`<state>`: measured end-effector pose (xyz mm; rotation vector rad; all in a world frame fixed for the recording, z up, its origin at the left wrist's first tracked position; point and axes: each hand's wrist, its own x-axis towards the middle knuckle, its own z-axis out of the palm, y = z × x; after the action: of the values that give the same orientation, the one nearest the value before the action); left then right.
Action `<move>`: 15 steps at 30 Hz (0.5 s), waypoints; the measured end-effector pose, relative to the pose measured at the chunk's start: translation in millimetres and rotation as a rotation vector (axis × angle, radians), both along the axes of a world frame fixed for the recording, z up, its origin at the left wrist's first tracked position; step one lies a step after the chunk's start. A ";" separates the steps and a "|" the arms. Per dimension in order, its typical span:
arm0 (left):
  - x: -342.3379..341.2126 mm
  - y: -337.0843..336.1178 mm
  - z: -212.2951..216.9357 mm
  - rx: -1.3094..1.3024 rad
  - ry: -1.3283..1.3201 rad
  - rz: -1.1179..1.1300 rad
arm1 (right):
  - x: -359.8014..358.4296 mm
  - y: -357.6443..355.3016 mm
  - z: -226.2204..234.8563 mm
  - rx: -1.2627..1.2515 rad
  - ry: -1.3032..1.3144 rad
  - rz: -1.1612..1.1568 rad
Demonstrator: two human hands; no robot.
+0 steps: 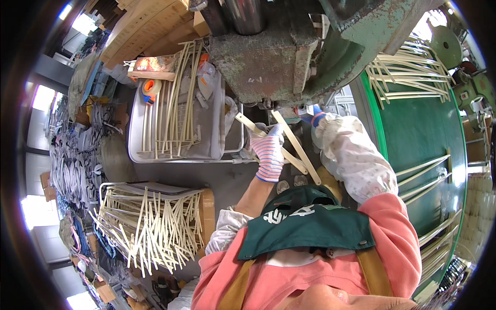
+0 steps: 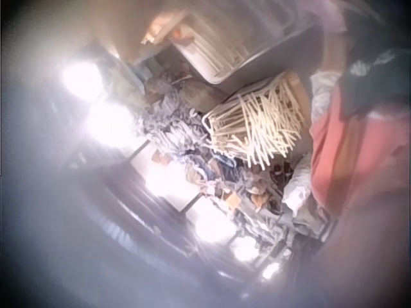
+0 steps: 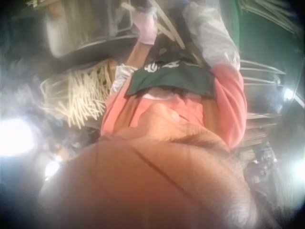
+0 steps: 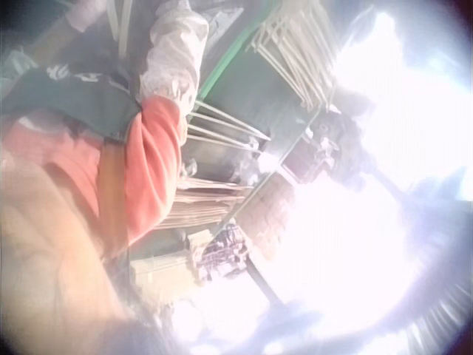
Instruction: The person assembles small wooden frames by inserting dowels into pre-drilled holes on a workbench. They repeatedly pick up frame components, align them, and press the dowels into place to form rectangular structures.
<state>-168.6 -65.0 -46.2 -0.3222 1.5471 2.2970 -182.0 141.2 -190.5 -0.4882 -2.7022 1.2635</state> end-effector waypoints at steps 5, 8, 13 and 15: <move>3.4 -0.4 -3.7 0.008 -0.070 0.015 | 1.5 -2.0 -40.4 -0.300 0.023 0.053; 2.8 -5.9 -0.4 -0.040 -0.125 0.060 | 9.2 -7.7 -34.4 -0.353 0.031 0.061; -0.4 -11.5 11.0 -0.009 -0.110 -0.006 | 13.3 -7.9 -23.7 -0.401 0.039 0.080; -0.9 -8.3 12.9 0.036 -0.122 -0.018 | 15.1 -7.1 -22.9 -0.407 0.040 0.088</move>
<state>-169.5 -73.2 -33.3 -0.4290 1.4415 2.2448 -166.9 134.1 -213.4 -0.3786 -2.4566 1.8382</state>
